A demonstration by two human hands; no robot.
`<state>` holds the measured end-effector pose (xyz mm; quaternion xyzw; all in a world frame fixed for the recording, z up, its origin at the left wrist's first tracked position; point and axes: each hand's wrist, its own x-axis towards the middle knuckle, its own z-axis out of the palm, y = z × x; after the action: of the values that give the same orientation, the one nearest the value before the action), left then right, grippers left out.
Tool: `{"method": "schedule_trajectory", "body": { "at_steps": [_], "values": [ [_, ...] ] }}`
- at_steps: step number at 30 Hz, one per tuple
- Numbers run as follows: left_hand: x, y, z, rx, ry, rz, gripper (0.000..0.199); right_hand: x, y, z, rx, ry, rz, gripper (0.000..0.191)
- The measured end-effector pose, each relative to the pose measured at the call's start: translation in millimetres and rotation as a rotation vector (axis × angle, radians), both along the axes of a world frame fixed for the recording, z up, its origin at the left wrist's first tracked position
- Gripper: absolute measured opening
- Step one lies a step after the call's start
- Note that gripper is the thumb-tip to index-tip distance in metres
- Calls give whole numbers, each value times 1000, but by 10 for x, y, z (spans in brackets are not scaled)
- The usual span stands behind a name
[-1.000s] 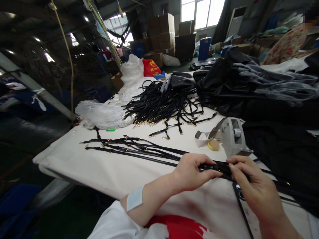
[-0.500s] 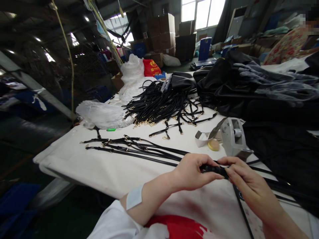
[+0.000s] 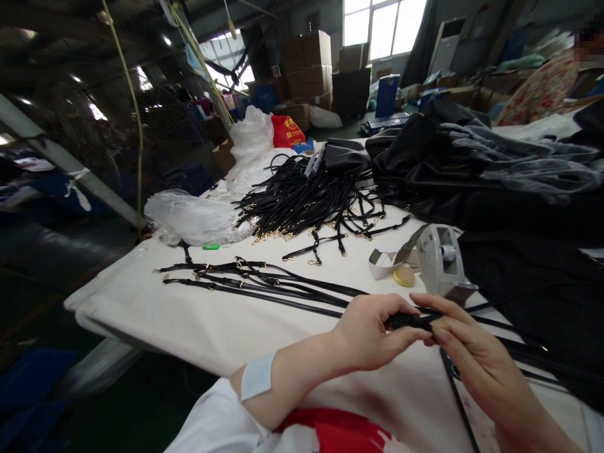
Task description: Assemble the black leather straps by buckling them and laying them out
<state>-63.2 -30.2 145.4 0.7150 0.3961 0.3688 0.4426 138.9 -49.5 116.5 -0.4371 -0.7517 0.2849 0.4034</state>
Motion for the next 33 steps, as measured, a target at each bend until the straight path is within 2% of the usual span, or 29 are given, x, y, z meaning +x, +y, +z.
{"method": "schedule_trajectory", "body": {
  "at_steps": [5, 18, 21, 24, 26, 33],
  "values": [
    [-33, 27, -13, -36, -68, -102, 27, -44, -33, 46, 28, -6, 9, 28],
    [-35, 11, 8, 73, 165, -31, 30, -77, -7, 36, 172, -103, 21, 23],
    [-92, 82, 10, 55, 185, -111, 29, -48, -17, 56, 175, -132, 16, 25],
    [-130, 146, -17, 55, 103, -234, 31, -25, -4, 64, 161, -163, 38, 24],
    [-125, 162, -49, 70, 85, -263, 31, -25, 15, 55, 151, -175, 54, 23],
    [-35, 126, -150, 108, 165, -129, 34, -75, 25, -4, 155, -112, 46, 21]
  ]
}}
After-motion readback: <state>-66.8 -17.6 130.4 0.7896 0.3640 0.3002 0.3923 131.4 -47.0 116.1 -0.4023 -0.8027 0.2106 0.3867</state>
